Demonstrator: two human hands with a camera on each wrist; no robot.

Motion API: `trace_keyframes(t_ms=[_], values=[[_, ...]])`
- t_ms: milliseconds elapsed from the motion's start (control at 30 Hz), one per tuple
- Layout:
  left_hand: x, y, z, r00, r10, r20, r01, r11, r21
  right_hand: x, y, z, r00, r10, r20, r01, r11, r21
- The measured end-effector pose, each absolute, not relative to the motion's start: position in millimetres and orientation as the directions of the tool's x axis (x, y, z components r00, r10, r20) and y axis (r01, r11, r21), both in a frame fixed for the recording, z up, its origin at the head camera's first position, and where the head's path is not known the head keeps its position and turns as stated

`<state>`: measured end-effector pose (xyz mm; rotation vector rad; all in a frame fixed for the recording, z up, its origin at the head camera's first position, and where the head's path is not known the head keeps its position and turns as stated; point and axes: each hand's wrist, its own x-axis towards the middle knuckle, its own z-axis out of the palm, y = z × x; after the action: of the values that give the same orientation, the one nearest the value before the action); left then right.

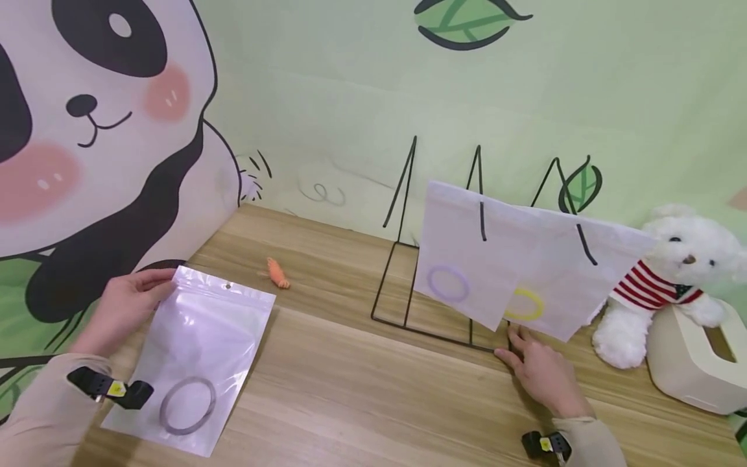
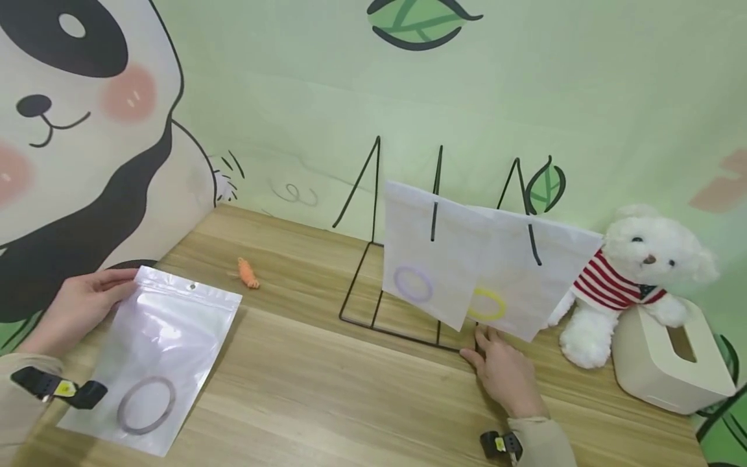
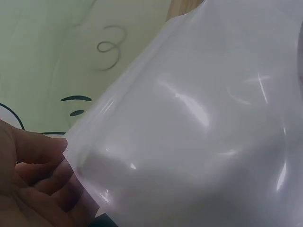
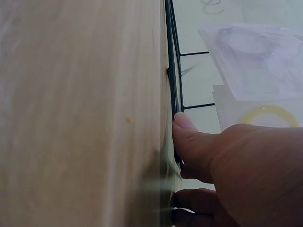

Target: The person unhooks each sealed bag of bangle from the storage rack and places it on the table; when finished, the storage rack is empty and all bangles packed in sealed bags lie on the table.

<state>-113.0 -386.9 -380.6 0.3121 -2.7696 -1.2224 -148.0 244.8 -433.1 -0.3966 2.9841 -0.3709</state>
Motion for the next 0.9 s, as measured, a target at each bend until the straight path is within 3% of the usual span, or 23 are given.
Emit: trace_keyframes(t_ms=[200, 400, 900], values=[[-121.0, -382.3, -390.2, -0.983, -0.176, -0.052, -0.164, 0.711, 0.684, -147.1, 244.0, -431.5, -0.961, -0.272, -0.054, -0.25, 0.935, -0.253], [-125.1, -373.6, -394.4, -0.99, -0.09, -0.11, -0.136, 0.835, 0.534, -147.2, 245.1, -433.2, -0.962, -0.269, -0.047, -0.249, 0.935, -0.253], [-128.2, -369.3, -416.7, -0.999, -0.008, -0.053, -0.031, 0.887, 0.46, -146.5, 246.5, -435.3, -0.965, -0.261, -0.039, -0.242, 0.935, -0.258]])
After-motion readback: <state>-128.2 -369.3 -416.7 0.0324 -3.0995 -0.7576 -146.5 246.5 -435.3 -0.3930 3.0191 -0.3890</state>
